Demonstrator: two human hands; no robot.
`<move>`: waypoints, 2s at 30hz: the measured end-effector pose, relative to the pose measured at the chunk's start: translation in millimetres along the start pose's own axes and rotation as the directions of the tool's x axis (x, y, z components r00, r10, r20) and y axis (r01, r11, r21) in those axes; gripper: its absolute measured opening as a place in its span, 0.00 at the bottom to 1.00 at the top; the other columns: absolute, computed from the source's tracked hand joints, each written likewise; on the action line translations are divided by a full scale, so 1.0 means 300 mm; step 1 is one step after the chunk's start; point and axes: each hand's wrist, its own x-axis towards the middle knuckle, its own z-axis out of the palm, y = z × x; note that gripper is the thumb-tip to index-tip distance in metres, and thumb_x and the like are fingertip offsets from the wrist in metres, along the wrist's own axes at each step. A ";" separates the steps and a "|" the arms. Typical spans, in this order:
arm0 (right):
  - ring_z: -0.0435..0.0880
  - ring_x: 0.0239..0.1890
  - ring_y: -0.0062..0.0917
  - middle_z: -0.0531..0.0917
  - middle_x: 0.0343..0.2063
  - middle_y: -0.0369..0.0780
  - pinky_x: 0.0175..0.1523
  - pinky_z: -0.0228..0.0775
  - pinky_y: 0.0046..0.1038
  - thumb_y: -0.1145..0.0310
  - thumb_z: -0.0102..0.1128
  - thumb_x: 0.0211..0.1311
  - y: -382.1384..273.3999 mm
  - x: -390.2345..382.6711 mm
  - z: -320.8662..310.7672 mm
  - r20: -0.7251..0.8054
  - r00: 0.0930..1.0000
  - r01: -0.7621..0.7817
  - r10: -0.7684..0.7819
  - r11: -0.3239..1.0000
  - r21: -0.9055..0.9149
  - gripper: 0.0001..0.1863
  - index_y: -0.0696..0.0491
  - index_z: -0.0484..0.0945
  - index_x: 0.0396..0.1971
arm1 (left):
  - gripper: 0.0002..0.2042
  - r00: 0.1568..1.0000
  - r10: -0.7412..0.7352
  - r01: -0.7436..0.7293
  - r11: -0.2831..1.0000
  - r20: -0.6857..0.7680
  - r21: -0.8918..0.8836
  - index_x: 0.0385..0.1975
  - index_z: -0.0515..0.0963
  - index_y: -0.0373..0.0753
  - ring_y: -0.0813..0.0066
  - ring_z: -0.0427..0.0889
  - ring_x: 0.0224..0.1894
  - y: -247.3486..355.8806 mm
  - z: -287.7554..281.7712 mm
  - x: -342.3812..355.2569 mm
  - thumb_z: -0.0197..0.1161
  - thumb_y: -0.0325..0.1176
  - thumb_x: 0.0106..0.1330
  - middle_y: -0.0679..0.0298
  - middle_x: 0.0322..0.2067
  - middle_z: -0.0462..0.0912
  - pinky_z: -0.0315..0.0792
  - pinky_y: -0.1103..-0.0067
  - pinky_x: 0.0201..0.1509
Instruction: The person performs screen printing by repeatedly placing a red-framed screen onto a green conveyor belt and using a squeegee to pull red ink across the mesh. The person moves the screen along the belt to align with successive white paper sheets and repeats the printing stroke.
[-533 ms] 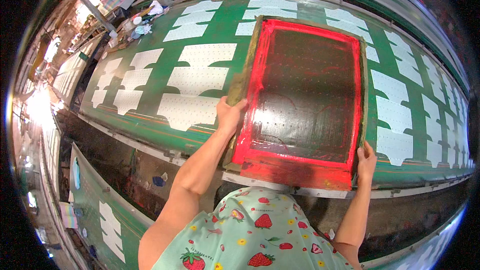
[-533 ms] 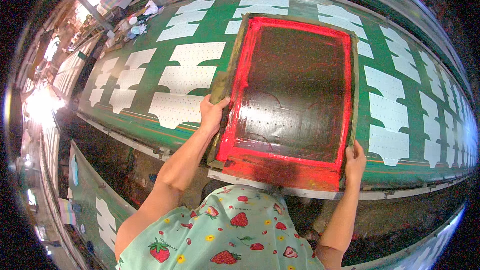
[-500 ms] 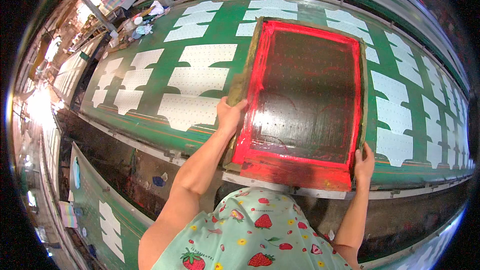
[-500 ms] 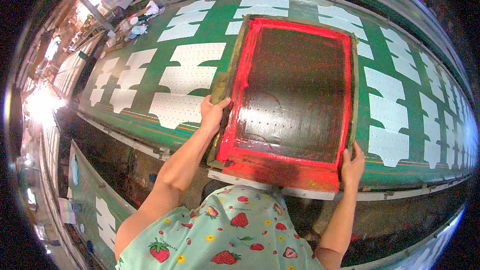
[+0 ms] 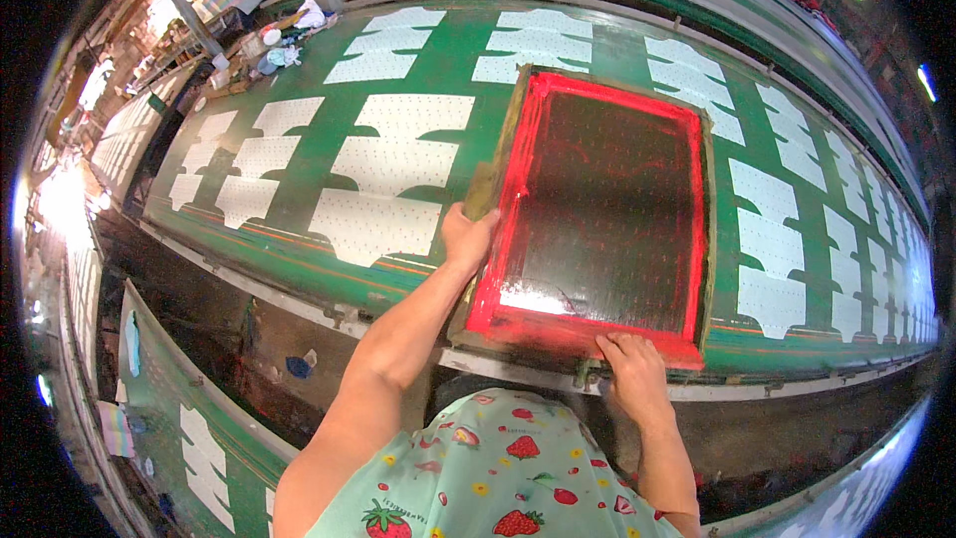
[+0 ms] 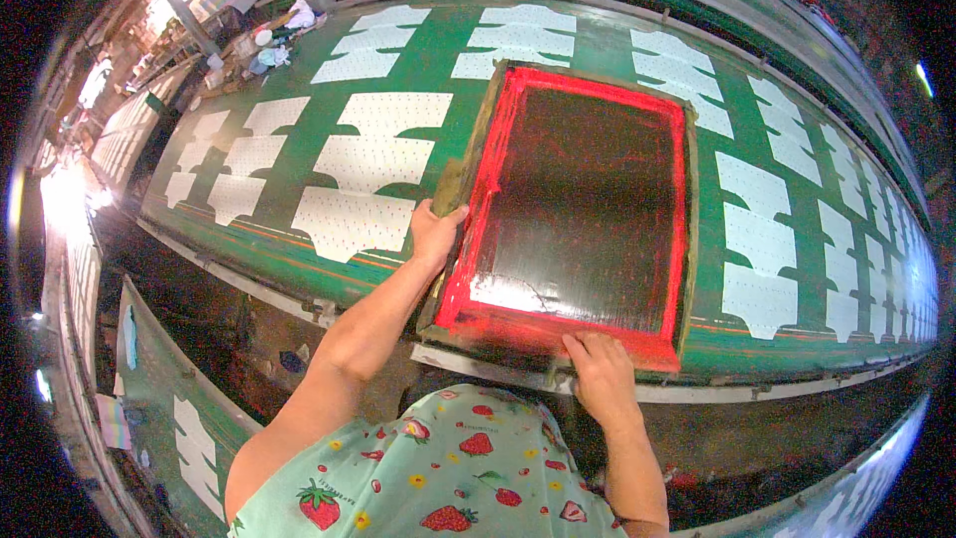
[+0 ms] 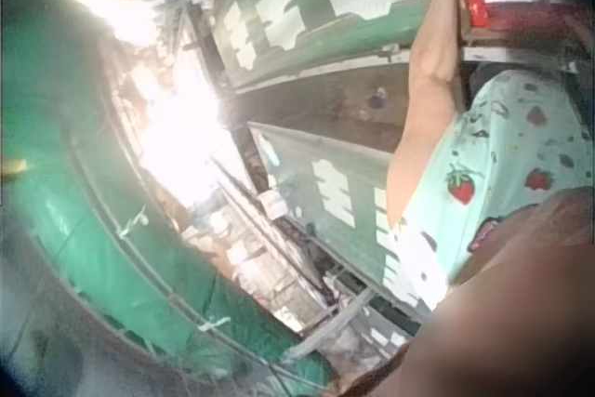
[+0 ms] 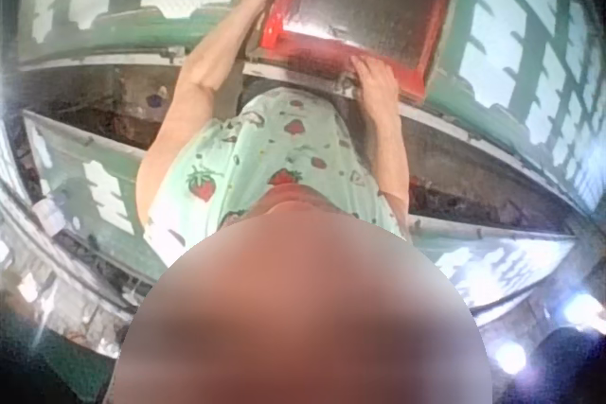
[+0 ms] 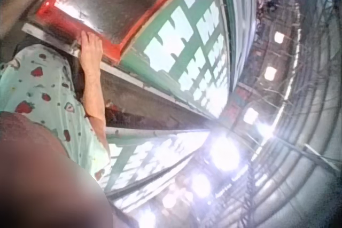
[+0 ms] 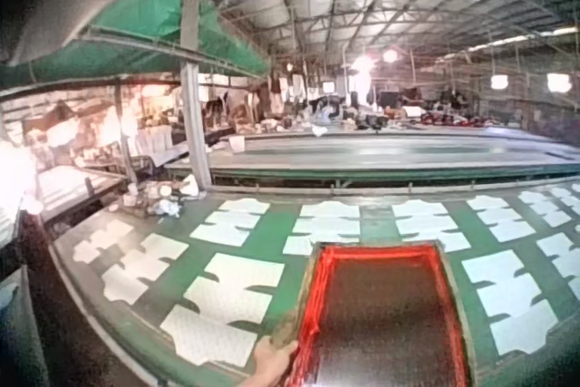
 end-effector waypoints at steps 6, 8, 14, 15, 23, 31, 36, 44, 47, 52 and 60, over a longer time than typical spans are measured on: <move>0.93 0.42 0.48 0.92 0.42 0.47 0.50 0.86 0.51 0.72 0.69 0.61 -0.012 0.184 0.005 0.232 0.960 -0.116 0.156 0.977 -0.177 0.18 0.47 0.92 0.52 | 0.21 0.999 -0.021 0.022 0.999 0.027 -0.039 0.49 0.85 0.29 0.62 0.91 0.43 -0.017 0.007 -0.002 0.85 0.34 0.62 0.51 0.45 0.94 0.83 0.67 0.54; 0.94 0.48 0.46 0.93 0.44 0.47 0.52 0.87 0.50 0.74 0.68 0.60 0.007 0.201 -0.034 0.272 0.951 -0.124 0.148 0.987 -0.105 0.19 0.47 0.91 0.52 | 0.23 0.998 -0.057 0.056 0.988 0.004 0.146 0.50 0.85 0.27 0.60 0.91 0.44 -0.021 0.016 0.030 0.85 0.34 0.61 0.50 0.45 0.94 0.82 0.67 0.55; 0.92 0.51 0.45 0.92 0.48 0.45 0.54 0.86 0.48 0.75 0.69 0.56 -0.054 0.120 -0.004 0.263 0.946 -0.154 0.191 0.976 -0.153 0.25 0.48 0.89 0.57 | 0.22 0.999 -0.036 0.035 0.997 0.013 0.067 0.47 0.86 0.28 0.51 0.93 0.46 -0.027 0.019 0.025 0.85 0.37 0.60 0.46 0.43 0.94 0.83 0.62 0.56; 0.92 0.51 0.45 0.91 0.48 0.45 0.55 0.86 0.47 0.76 0.69 0.56 -0.064 0.108 0.013 0.213 0.961 -0.149 0.179 0.977 -0.152 0.26 0.49 0.89 0.58 | 0.22 0.999 -0.049 0.047 0.996 0.017 0.076 0.48 0.86 0.28 0.55 0.93 0.46 -0.019 0.016 0.019 0.85 0.35 0.61 0.49 0.44 0.94 0.83 0.64 0.56; 0.89 0.52 0.41 0.89 0.50 0.43 0.57 0.81 0.43 0.77 0.72 0.49 0.011 0.202 0.113 -0.078 0.993 -0.101 0.088 0.979 -0.179 0.31 0.50 0.88 0.58 | 0.24 1.000 -0.003 0.004 0.998 0.020 -0.067 0.55 0.85 0.28 0.54 0.90 0.53 0.022 0.016 0.002 0.80 0.41 0.69 0.45 0.50 0.91 0.80 0.62 0.62; 0.89 0.53 0.44 0.89 0.49 0.43 0.58 0.82 0.46 0.79 0.70 0.48 0.391 0.700 0.133 -0.111 0.994 -0.036 0.012 0.975 -0.221 0.30 0.50 0.88 0.57 | 0.23 1.000 -0.001 0.001 0.999 -0.017 0.041 0.60 0.82 0.25 0.54 0.88 0.57 0.020 0.018 -0.002 0.61 0.44 0.85 0.44 0.53 0.90 0.77 0.64 0.66; 0.89 0.54 0.42 0.90 0.48 0.42 0.60 0.82 0.44 0.80 0.68 0.53 0.611 1.020 0.141 -0.170 0.985 -0.034 -0.007 0.971 -0.237 0.26 0.48 0.89 0.55 | 0.24 0.998 -0.059 0.060 0.997 -0.030 0.043 0.59 0.83 0.24 0.53 0.86 0.57 0.024 0.020 0.001 0.57 0.44 0.87 0.43 0.53 0.89 0.75 0.63 0.67; 0.92 0.52 0.45 0.90 0.47 0.46 0.57 0.86 0.50 0.70 0.65 0.66 0.878 1.453 0.118 -0.116 0.993 -0.024 -0.014 0.948 -0.318 0.18 0.46 0.89 0.55 | 0.22 0.990 -0.063 0.079 0.988 -0.126 0.129 0.53 0.84 0.24 0.62 0.84 0.49 0.030 0.027 -0.009 0.54 0.42 0.89 0.48 0.46 0.89 0.76 0.66 0.60; 0.93 0.55 0.46 0.92 0.50 0.46 0.57 0.86 0.52 0.72 0.64 0.66 0.939 1.557 0.062 -0.025 0.999 -0.029 0.023 0.958 -0.285 0.22 0.44 0.89 0.59 | 0.21 0.984 -0.028 0.054 0.988 -0.176 0.148 0.50 0.84 0.25 0.64 0.82 0.47 0.030 0.039 -0.003 0.54 0.41 0.89 0.50 0.44 0.88 0.76 0.67 0.58; 0.92 0.55 0.46 0.93 0.51 0.47 0.58 0.86 0.50 0.72 0.64 0.66 0.985 1.620 0.037 -0.055 0.998 -0.052 0.038 0.958 -0.282 0.23 0.43 0.89 0.60 | 0.21 0.980 -0.041 0.083 0.973 -0.194 0.214 0.45 0.82 0.25 0.69 0.79 0.43 0.030 0.045 -0.004 0.54 0.41 0.89 0.54 0.38 0.86 0.75 0.69 0.53; 0.93 0.53 0.48 0.93 0.47 0.50 0.59 0.86 0.53 0.68 0.64 0.62 0.968 1.643 -0.038 0.174 0.971 -0.115 0.162 0.960 -0.254 0.17 0.48 0.92 0.50 | 0.25 0.977 -0.029 0.081 0.966 -0.210 0.244 0.38 0.81 0.25 0.69 0.77 0.38 0.024 0.061 0.016 0.54 0.45 0.89 0.54 0.31 0.83 0.75 0.66 0.47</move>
